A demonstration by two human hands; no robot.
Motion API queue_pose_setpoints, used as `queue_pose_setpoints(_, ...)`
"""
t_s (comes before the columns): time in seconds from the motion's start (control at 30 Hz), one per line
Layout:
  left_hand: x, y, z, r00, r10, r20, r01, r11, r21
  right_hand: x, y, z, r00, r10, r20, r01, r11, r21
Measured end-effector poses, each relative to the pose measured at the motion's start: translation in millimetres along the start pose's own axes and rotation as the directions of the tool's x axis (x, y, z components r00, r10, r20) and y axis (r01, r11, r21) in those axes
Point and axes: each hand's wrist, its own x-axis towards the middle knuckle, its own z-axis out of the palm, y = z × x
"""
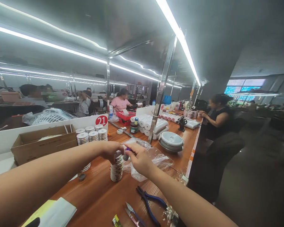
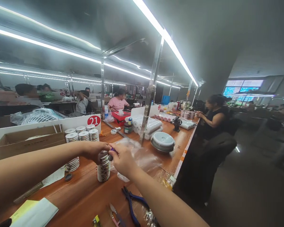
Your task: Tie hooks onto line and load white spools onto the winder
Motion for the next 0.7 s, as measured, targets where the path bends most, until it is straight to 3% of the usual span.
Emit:
queue_pose_setpoints(0.13,-21.3,-19.3,-7.1,0.994,-0.11,-0.023,0.111,0.994,0.006,-2.0,7.4,31.7,0.995,-0.062,0.076,0.062,0.998,0.005)
queue_pose_setpoints(0.23,-31.4,-23.6,-10.7,0.987,-0.155,-0.034,0.156,0.988,0.01,2.0,8.7,41.0,0.995,-0.054,0.078,0.052,0.998,0.032)
queue_pose_setpoints(0.43,-9.4,1.5,-5.6,0.998,-0.052,0.02,0.051,0.999,0.008,1.4,5.6,9.0,0.992,0.069,-0.105,-0.063,0.996,0.059)
queue_pose_setpoints(0.57,6.0,16.6,3.3,0.997,-0.005,0.082,0.003,1.0,0.017,-14.7,8.5,-5.0,0.99,0.101,-0.101,-0.095,0.994,0.059)
queue_pose_setpoints(0.7,3.9,8.8,5.4,0.998,-0.01,0.065,0.01,1.0,0.002,-18.8,13.5,4.8,0.996,0.073,-0.056,-0.071,0.997,0.036)
